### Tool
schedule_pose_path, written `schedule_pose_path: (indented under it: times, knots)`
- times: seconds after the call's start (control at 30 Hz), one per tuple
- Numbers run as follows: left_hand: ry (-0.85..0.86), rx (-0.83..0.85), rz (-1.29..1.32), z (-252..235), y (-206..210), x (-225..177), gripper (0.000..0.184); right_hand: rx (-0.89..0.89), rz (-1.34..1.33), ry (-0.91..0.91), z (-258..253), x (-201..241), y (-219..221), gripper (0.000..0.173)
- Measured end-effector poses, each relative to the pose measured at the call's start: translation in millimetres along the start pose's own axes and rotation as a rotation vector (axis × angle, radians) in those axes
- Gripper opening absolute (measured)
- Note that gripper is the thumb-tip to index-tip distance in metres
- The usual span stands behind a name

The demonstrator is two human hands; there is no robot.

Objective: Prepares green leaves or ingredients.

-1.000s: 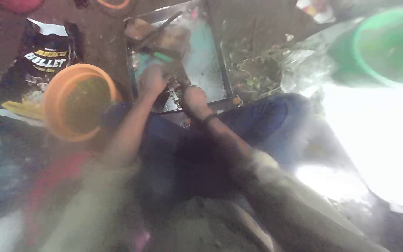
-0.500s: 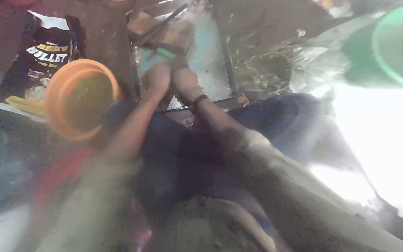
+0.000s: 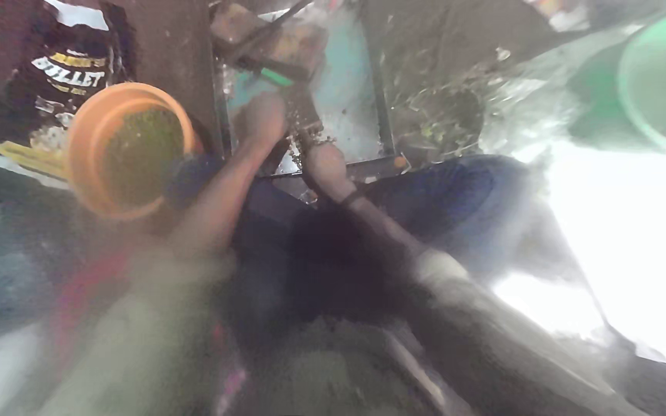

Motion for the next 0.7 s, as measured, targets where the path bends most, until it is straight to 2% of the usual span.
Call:
schedule_pose_path:
  times: [0.13, 0.23, 0.33, 0.47, 0.5, 0.57, 0.63, 0.7]
  knots:
    - [0.025, -0.01, -0.002, 0.8, 1.6, -0.1, 0.018, 0.163, -0.004, 0.074, -19.6, 23.1, -32.2, 0.026]
    - [0.01, -0.049, 0.003, -4.0, 4.3, 5.4, 0.016, 0.108, 0.086, 0.012, -79.4, 25.9, -12.9, 0.027]
    - [-0.017, -0.066, 0.01, -5.4, 5.8, 10.3, 0.014, 0.073, 0.1, -0.007, -97.8, 31.2, -5.1, 0.028]
    - [-0.033, -0.033, 0.039, -1.8, 4.2, 7.3, 0.018, 0.118, 0.104, -0.003, -88.2, 24.8, 9.6, 0.037]
    - [-0.014, -0.019, 0.042, 0.0, 4.1, 4.2, 0.018, 0.114, 0.094, 0.002, -79.9, 22.2, 13.3, 0.046]
    - [0.017, -0.014, 0.034, -0.9, 0.4, -0.3, 0.018, 0.113, 0.092, 0.042, -55.3, 15.7, 15.1, 0.052]
    - [0.008, -0.005, 0.038, 0.4, -2.3, 0.5, 0.018, 0.066, 0.054, 0.025, -21.3, 7.8, 15.5, 0.051]
    - [-0.031, 0.011, 0.03, 2.4, -3.1, 2.0, 0.019, 0.068, 0.103, 0.036, -17.1, -3.7, 21.5, 0.06]
Point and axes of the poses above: each hand's wrist, its own z-axis away from the middle knuckle, its own y-axis out of the palm, x = y × z, the point moved 10 cm from there along -z, towards the middle knuckle, and after that the axes turned 7 degrees about -y, right-handed, at the moved point
